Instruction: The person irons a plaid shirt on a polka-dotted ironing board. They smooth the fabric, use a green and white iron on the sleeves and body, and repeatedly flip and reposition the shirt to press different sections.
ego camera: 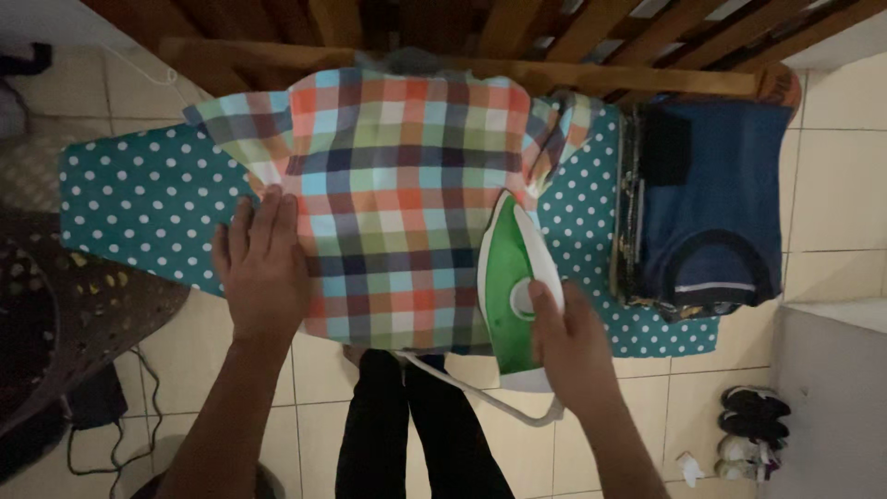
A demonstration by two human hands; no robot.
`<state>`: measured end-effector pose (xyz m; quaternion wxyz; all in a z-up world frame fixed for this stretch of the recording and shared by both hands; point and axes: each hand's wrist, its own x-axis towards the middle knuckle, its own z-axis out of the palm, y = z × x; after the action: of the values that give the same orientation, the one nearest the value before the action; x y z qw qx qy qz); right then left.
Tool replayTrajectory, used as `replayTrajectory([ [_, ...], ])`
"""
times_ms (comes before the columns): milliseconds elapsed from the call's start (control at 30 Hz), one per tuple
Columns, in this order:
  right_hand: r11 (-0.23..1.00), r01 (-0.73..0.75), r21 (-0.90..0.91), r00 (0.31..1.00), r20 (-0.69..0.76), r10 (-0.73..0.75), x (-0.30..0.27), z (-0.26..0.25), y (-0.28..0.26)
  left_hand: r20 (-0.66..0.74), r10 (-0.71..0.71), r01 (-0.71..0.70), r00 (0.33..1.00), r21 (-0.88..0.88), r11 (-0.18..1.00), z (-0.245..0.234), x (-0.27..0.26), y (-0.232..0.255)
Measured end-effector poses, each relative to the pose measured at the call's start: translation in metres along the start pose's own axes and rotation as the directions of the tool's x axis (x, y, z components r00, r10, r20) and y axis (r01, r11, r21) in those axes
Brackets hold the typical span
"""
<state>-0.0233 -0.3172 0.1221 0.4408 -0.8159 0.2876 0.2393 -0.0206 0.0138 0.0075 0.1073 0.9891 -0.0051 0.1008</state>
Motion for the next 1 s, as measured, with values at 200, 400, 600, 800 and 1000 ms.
replayTrajectory([
  [200, 0.992, 0.053, 0.118, 0.998, -0.025, -0.051, -0.004, 0.004, 0.015, -0.058, -0.023, 0.026, 0.998, 0.046, 0.999, 0.000, 0.004, 0.009],
  [400, 0.990, 0.039, 0.139, 0.987, 0.147, -0.059, -0.014, 0.011, 0.007, -0.149, -0.121, 0.091, 0.981, -0.194, 0.977, -0.007, -0.004, 0.020],
  [600, 0.840, 0.473, -0.264, 0.844, 0.408, -0.347, -0.033, 0.082, -0.044, -0.163, -0.133, 0.090, 0.978, -0.244, 0.966, -0.002, -0.032, 0.016],
  [800, 0.766, 0.476, -0.433, 0.872, 0.345, -0.347, 0.006, 0.116, -0.103, -0.124, -0.145, 0.112, 0.982, -0.240, 0.964, 0.003, -0.040, 0.006],
  [1000, 0.875, 0.358, -0.325, 0.934, 0.132, -0.333, 0.073, 0.078, -0.131, -0.163, -0.163, 0.124, 0.973, -0.229, 0.966, -0.002, -0.035, 0.011],
])
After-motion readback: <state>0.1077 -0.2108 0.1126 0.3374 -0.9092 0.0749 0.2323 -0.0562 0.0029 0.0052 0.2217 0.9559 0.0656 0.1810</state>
